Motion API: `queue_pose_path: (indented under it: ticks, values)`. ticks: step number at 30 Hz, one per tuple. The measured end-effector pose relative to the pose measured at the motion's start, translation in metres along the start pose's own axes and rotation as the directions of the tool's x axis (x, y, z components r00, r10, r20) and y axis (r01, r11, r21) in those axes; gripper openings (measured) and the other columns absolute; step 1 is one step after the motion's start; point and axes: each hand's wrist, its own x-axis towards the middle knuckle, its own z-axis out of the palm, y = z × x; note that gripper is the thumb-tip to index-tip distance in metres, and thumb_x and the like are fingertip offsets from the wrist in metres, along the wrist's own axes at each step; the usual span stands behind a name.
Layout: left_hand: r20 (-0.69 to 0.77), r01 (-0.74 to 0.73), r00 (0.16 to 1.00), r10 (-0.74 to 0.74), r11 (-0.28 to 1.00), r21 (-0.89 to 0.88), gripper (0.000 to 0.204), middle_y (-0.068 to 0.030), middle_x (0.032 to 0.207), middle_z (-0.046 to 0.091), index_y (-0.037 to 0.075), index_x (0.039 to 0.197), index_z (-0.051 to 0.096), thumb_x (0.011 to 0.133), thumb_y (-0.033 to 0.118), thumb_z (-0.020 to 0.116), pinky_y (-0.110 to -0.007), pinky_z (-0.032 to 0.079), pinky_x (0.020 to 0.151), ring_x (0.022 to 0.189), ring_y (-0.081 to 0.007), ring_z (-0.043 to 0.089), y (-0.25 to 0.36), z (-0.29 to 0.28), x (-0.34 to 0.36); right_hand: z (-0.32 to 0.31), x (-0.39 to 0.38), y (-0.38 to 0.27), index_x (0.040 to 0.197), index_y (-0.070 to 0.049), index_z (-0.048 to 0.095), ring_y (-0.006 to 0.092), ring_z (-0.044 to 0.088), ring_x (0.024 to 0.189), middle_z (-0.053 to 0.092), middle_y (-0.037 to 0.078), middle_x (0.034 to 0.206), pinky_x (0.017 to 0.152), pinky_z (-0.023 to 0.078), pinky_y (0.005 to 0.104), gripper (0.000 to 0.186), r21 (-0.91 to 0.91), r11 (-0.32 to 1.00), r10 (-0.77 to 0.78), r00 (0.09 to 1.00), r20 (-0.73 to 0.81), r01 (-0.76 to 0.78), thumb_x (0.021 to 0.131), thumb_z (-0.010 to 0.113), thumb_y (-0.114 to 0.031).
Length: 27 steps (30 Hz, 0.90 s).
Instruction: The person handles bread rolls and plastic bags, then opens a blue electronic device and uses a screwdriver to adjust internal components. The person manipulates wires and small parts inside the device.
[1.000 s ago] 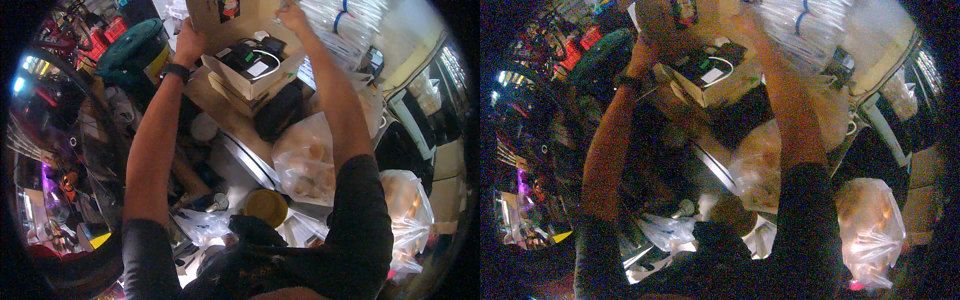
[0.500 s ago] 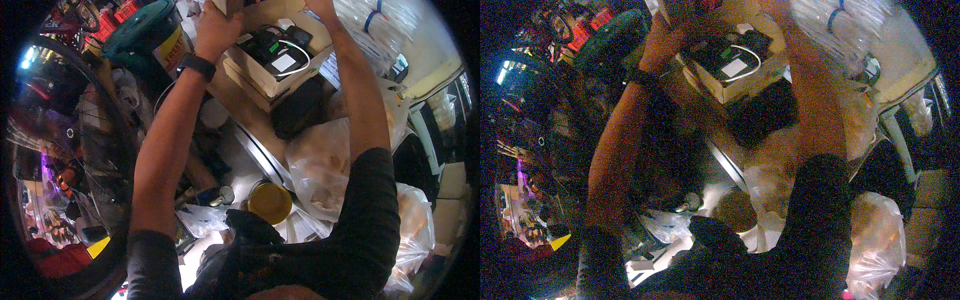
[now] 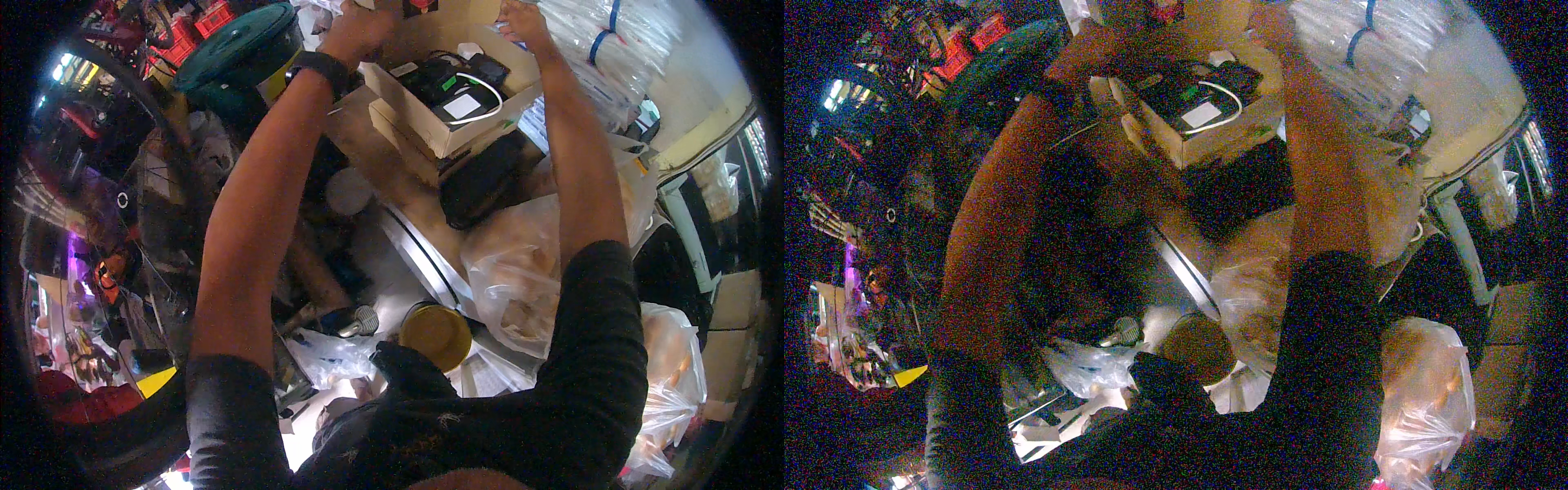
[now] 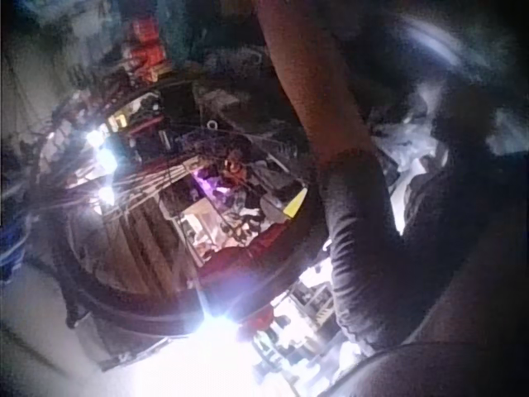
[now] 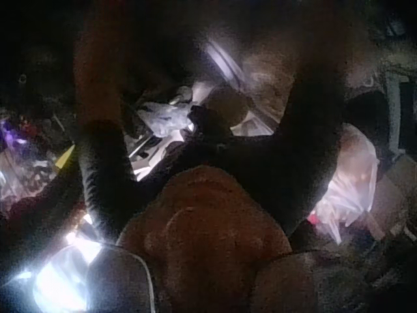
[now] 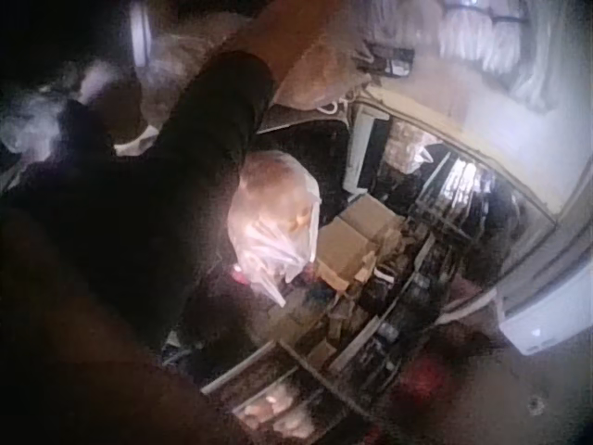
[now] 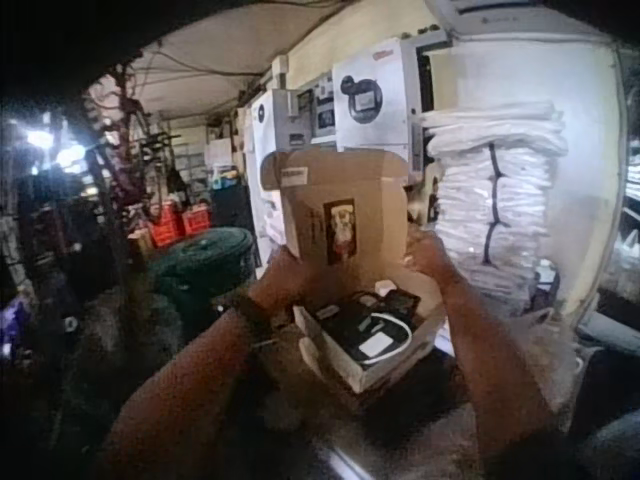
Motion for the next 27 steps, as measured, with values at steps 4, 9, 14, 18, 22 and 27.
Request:
queue_pose_path:
  ticks: [4,9,14,18,22,27]
  values:
    - [0.002,-0.047,0.999,0.047,0.998,-0.039,0.086,-0.0344,0.138,0.052,-0.007,0.143,0.039,0.082,0.040,0.078,-0.052,0.047,0.105,0.126,-0.0487,0.055,0.009,-0.005,-0.007,-0.006,0.005,-0.008,0.103,-0.005,0.071,0.0250,0.069,0.072,0.072,0.014,0.090,0.060,0.054,0.0392,0.023,0.054,0.999,-0.001,1.000,-0.011,0.002,0.091,0.073,-0.025]
    - [-0.025,-0.098,0.995,0.097,0.993,-0.070,0.086,-0.0332,0.142,0.048,-0.005,0.146,0.035,0.082,0.033,0.079,-0.052,0.045,0.107,0.129,-0.0476,0.052,0.024,-0.005,-0.022,-0.020,0.008,-0.022,0.108,-0.004,0.069,0.0217,0.067,0.069,0.071,0.013,0.092,0.056,0.053,0.0361,0.025,0.184,0.983,0.023,0.998,-0.060,-0.011,0.093,0.072,-0.024]
    - [-0.103,-0.182,0.979,0.174,0.980,-0.081,0.088,-0.0319,0.146,0.045,-0.003,0.149,0.032,0.082,0.025,0.080,-0.051,0.043,0.109,0.132,-0.0466,0.049,0.026,-0.010,-0.050,-0.052,-0.011,-0.056,0.113,-0.002,0.068,0.0183,0.066,0.066,0.071,0.011,0.094,0.051,0.052,0.0331,0.028,0.579,0.815,0.115,0.987,-0.113,-0.029,0.094,0.071,-0.023]
    - [-0.167,-0.201,0.978,0.128,0.807,-0.556,0.085,-0.0294,0.149,0.043,0.001,0.151,0.041,0.082,0.030,0.082,-0.058,0.036,0.113,0.131,-0.0487,0.048,0.066,-0.025,-0.072,-0.078,-0.006,0.030,0.121,-0.003,0.067,0.0216,0.070,0.083,0.072,0.009,0.099,0.061,0.058,0.0322,0.031,0.772,0.635,0.004,0.999,-0.045,0.032,0.095,0.071,-0.019]
    - [-0.211,-0.354,0.931,0.297,0.878,-0.321,0.077,-0.0237,0.132,0.061,0.001,0.137,0.053,0.075,0.031,0.087,-0.047,0.044,0.110,0.126,-0.0419,0.057,0.071,-0.013,-0.085,-0.081,-0.038,0.089,0.124,-0.009,0.072,0.0347,0.071,0.100,0.075,0.017,0.111,0.095,0.054,0.0429,0.037,-0.347,0.884,-0.333,0.943,-0.002,0.312,0.094,0.065,-0.029]
    - [-0.132,-0.424,0.905,0.405,0.821,-0.382,0.084,-0.0206,0.140,0.054,0.010,0.142,0.052,0.068,0.028,0.086,-0.048,0.042,0.112,0.131,-0.0432,0.051,0.081,-0.015,-0.120,-0.073,-0.130,0.074,0.123,-0.006,0.070,0.0353,0.071,0.102,0.074,0.017,0.111,0.095,0.054,0.0429,0.039,-0.080,0.991,-0.095,0.990,0.109,0.104,0.093,0.067,-0.032]
